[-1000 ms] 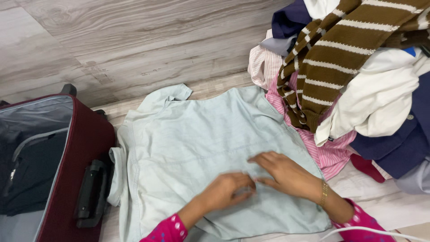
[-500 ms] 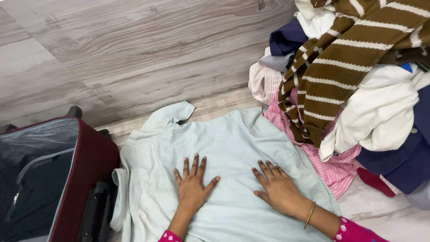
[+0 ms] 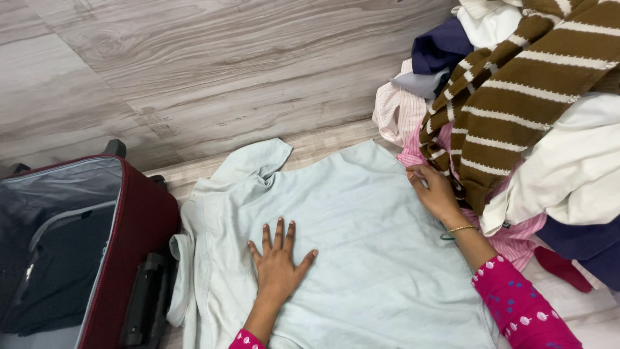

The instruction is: The person folds a shirt on the floor next to a suitcase and a pile of other clothes.

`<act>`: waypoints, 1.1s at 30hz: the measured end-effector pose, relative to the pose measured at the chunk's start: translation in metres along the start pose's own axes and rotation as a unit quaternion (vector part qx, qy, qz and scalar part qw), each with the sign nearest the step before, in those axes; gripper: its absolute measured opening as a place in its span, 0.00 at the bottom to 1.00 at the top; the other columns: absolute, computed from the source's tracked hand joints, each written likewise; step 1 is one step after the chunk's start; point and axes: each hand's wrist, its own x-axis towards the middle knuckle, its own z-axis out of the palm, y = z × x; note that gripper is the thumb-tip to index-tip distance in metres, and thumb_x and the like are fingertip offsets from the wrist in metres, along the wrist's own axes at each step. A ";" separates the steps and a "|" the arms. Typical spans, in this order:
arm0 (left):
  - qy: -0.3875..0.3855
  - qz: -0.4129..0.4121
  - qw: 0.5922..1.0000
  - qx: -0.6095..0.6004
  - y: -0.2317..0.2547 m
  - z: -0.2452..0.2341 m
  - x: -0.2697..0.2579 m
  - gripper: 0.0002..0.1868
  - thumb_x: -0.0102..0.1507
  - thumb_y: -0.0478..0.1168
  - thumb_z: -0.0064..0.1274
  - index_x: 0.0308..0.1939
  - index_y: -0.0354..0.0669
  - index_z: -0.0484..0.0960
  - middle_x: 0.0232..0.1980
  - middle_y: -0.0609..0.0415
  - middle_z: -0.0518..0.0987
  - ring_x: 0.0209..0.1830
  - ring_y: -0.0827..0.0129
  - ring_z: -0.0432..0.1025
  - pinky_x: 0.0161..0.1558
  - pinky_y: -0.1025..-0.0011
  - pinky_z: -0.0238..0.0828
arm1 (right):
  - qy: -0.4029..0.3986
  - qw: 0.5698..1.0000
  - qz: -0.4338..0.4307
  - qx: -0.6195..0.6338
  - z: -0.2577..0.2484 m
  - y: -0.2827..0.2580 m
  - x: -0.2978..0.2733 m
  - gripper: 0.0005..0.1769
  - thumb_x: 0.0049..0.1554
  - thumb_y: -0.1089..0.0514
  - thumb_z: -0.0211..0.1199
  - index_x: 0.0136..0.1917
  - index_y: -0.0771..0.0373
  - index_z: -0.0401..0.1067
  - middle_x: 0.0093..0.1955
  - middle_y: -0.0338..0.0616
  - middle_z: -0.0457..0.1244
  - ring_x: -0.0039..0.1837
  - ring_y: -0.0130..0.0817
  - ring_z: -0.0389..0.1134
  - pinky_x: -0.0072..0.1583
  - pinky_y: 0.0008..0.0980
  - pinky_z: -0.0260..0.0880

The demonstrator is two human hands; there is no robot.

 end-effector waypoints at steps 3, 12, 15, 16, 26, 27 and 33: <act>0.010 0.009 1.000 -0.006 0.000 0.001 0.003 0.49 0.59 0.72 0.47 0.76 0.49 0.59 0.81 0.49 0.51 0.81 0.44 0.37 0.70 0.30 0.23 | -0.011 0.996 -0.071 -0.053 0.015 -0.043 -0.001 0.22 0.64 0.50 0.54 0.67 0.61 0.72 0.67 0.51 0.67 0.62 0.47 0.69 0.66 0.41 0.67; 0.003 0.013 0.999 -0.036 0.005 -0.003 0.001 0.47 0.59 0.69 0.49 0.75 0.48 0.61 0.81 0.48 0.52 0.81 0.43 0.38 0.70 0.29 0.22 | -0.068 0.956 -0.104 -0.267 0.043 0.000 0.077 0.35 0.67 0.37 0.48 0.70 0.71 0.64 0.73 0.60 0.58 0.74 0.56 0.59 0.73 0.47 0.57; 0.011 0.021 0.999 -0.040 0.008 -0.006 0.004 0.48 0.58 0.68 0.51 0.74 0.45 0.62 0.80 0.45 0.52 0.81 0.40 0.38 0.70 0.29 0.21 | -0.007 0.927 -0.151 -0.344 0.051 0.009 0.083 0.35 0.67 0.38 0.48 0.72 0.71 0.64 0.74 0.64 0.58 0.76 0.56 0.58 0.75 0.45 0.57; 0.018 0.023 0.999 -0.044 0.010 -0.006 0.005 0.48 0.58 0.68 0.52 0.74 0.44 0.62 0.80 0.44 0.52 0.81 0.40 0.38 0.69 0.28 0.21 | 0.025 0.911 -0.207 -0.357 0.067 0.003 0.071 0.33 0.67 0.40 0.47 0.73 0.68 0.64 0.75 0.63 0.58 0.77 0.53 0.58 0.77 0.44 0.56; 0.058 0.110 0.990 -0.069 0.030 0.022 0.011 0.50 0.57 0.68 0.53 0.74 0.39 0.64 0.79 0.36 0.54 0.79 0.32 0.40 0.68 0.25 0.23 | -0.150 0.903 -0.167 -0.367 0.083 0.000 0.046 0.50 0.59 0.21 0.37 0.83 0.52 0.40 0.86 0.49 0.33 0.85 0.49 0.32 0.79 0.49 0.34; 0.068 0.117 0.988 -0.070 0.038 0.025 0.016 0.51 0.57 0.68 0.53 0.74 0.38 0.64 0.79 0.36 0.54 0.79 0.31 0.40 0.68 0.24 0.23 | -0.143 0.909 -0.161 -0.357 0.079 0.006 0.047 0.50 0.59 0.22 0.38 0.83 0.52 0.41 0.86 0.49 0.33 0.85 0.49 0.32 0.78 0.49 0.34; 0.075 0.118 0.986 -0.090 0.070 0.033 0.033 0.51 0.56 0.69 0.53 0.74 0.38 0.65 0.79 0.34 0.54 0.78 0.28 0.41 0.67 0.23 0.23 | -0.158 0.903 -0.050 -0.396 0.084 -0.044 0.035 0.49 0.61 0.20 0.39 0.84 0.51 0.43 0.86 0.53 0.35 0.86 0.56 0.33 0.79 0.56 0.35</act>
